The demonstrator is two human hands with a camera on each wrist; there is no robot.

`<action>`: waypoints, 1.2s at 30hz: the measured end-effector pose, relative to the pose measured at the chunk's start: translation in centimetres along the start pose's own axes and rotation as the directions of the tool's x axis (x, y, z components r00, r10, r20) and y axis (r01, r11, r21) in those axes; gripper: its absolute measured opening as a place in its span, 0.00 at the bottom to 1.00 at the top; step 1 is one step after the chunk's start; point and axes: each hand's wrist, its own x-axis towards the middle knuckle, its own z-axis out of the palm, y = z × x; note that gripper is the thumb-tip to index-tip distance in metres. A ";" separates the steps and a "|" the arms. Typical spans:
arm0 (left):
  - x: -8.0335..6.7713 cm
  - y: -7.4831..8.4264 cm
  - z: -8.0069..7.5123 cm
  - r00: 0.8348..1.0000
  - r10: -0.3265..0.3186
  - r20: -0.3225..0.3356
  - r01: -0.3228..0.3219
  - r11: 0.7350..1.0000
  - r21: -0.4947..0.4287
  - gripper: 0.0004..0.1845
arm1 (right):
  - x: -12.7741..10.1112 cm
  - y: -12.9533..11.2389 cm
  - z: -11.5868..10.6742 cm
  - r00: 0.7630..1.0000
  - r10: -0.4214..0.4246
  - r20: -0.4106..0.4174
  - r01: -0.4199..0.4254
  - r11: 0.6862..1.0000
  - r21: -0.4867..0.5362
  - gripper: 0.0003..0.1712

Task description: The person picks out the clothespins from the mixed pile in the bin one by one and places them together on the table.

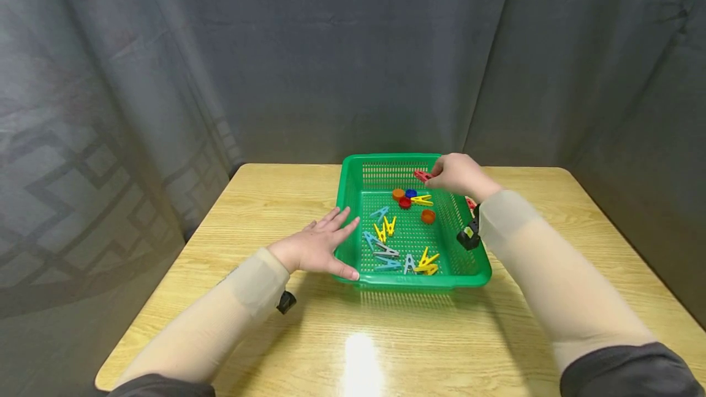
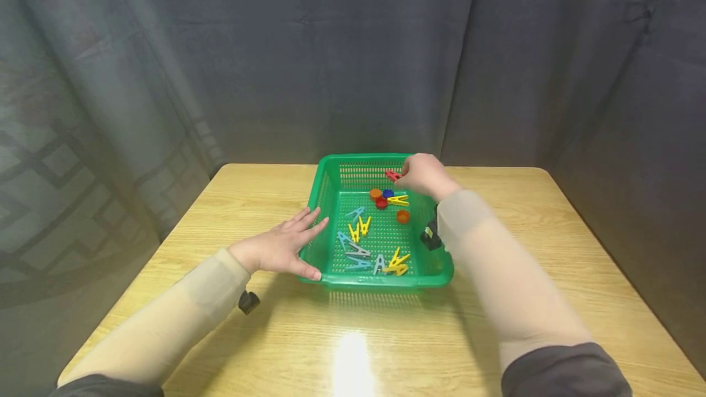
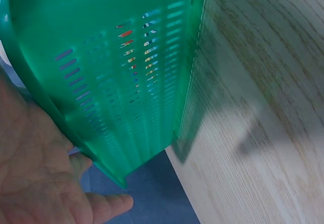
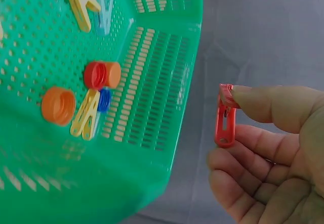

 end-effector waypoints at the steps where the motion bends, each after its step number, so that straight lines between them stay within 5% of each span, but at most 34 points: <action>1: 0.0 0.0 0.0 1.000 0.001 -0.002 -0.001 1.000 0.000 0.61 | -0.1 0.2 -0.2 1.000 0.012 -0.005 -0.012 1.000 0.008 0.18; 21: -0.1 0.0 0.0 1.000 -0.006 -0.012 0.005 1.000 -0.015 0.61 | -1.9 6.8 -1.5 0.967 0.201 -0.156 -0.180 0.973 0.143 0.26; 36: 0.0 0.0 0.1 0.999 -0.032 0.000 0.032 0.999 -0.006 0.61 | -2.2 11.9 1.5 0.938 0.289 -0.191 -0.263 0.953 0.150 0.26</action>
